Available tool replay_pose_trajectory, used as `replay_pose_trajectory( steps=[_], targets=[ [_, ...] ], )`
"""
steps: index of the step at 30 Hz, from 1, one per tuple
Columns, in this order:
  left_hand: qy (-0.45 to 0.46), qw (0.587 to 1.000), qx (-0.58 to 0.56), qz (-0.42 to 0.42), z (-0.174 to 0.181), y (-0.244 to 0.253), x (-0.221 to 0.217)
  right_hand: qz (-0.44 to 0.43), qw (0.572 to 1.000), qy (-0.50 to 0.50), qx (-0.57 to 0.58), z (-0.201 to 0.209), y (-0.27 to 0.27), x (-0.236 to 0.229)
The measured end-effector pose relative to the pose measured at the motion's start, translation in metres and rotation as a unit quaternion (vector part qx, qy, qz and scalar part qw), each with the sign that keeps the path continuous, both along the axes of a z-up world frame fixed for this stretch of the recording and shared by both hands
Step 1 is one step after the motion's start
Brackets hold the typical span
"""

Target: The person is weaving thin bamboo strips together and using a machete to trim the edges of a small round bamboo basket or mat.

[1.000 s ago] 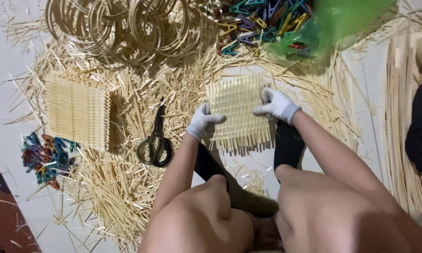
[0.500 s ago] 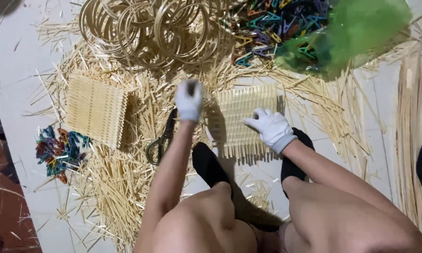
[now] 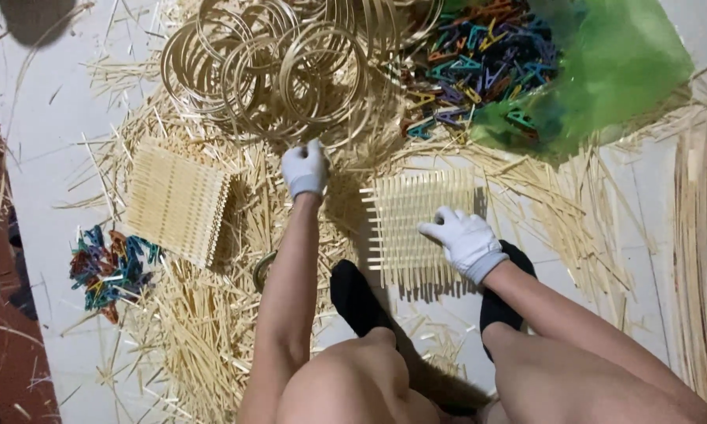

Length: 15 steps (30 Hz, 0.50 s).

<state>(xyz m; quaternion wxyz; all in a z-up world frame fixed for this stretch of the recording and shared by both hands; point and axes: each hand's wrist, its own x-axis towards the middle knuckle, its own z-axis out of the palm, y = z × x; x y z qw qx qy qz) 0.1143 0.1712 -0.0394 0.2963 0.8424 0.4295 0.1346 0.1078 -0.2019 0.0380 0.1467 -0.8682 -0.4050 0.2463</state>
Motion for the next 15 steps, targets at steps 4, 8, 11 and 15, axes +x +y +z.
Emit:
replay_pose_trajectory(
  steps=[4,8,11,15],
  targets=[
    [-0.056,0.982,-0.161,0.076,0.107,-0.031,-0.05,0.0,1.0,0.014,0.003,0.007,-0.002,0.001],
    [-0.301,0.838,-0.345,0.298,0.159,-0.023,-0.092,0.016,1.0,0.022,0.014,0.011,0.0,0.001],
    [-0.438,0.717,-0.397,0.37,0.155,-0.016,-0.115,0.018,1.0,0.019,0.012,0.012,-0.002,0.0],
    [-0.269,0.867,-0.368,0.2,0.152,-0.08,-0.11,0.02,1.0,0.016,0.008,0.014,-0.005,-0.001]
  ],
)
